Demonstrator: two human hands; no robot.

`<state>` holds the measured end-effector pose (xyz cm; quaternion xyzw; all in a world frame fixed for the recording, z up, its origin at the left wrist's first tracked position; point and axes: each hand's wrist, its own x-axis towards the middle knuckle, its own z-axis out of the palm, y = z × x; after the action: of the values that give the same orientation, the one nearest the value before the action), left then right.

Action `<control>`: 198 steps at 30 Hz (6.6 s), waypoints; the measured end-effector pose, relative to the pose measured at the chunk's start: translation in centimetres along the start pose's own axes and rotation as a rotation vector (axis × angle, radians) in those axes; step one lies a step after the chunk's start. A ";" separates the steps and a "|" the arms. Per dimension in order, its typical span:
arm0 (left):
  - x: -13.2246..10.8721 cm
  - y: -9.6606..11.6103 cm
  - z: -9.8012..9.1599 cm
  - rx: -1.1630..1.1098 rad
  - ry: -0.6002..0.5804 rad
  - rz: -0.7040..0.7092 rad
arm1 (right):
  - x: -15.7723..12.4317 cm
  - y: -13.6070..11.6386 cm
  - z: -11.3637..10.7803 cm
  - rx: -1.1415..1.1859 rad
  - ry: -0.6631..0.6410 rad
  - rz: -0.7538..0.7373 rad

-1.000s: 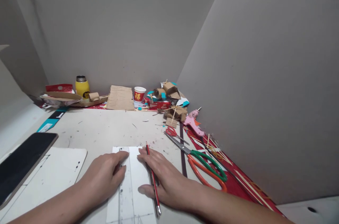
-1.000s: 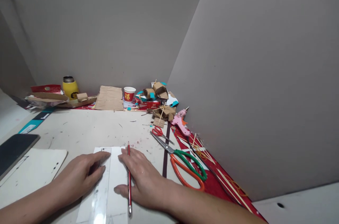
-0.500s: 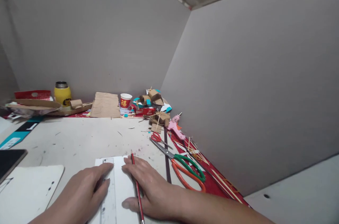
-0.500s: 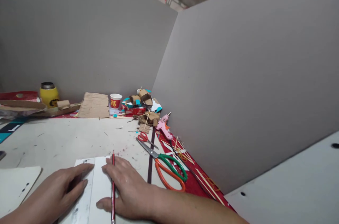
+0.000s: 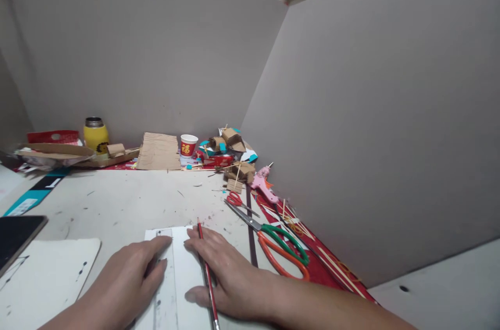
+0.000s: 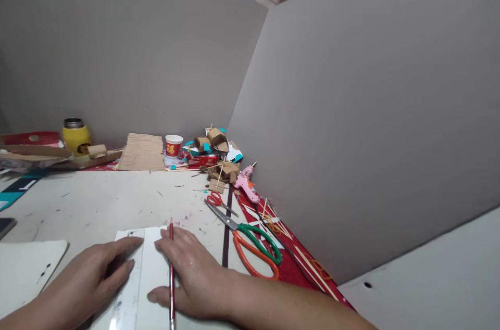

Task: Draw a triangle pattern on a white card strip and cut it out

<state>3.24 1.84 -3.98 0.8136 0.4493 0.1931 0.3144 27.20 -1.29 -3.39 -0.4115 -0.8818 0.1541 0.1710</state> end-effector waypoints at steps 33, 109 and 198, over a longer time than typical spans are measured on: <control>-4.1 3.8 3.5 0.942 0.152 0.453 | -0.6 0.9 0.6 -0.003 0.076 -0.082; -2.2 2.6 0.8 0.632 -0.184 0.347 | -0.3 0.3 0.0 0.280 0.243 0.188; -4.0 4.6 2.7 0.866 -0.206 0.529 | -0.1 0.6 0.2 0.207 0.153 -0.008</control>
<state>5.56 -4.37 -2.91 0.9697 0.2338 -0.0188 -0.0681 27.52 -1.03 -3.83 -0.3988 -0.8471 0.2119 0.2802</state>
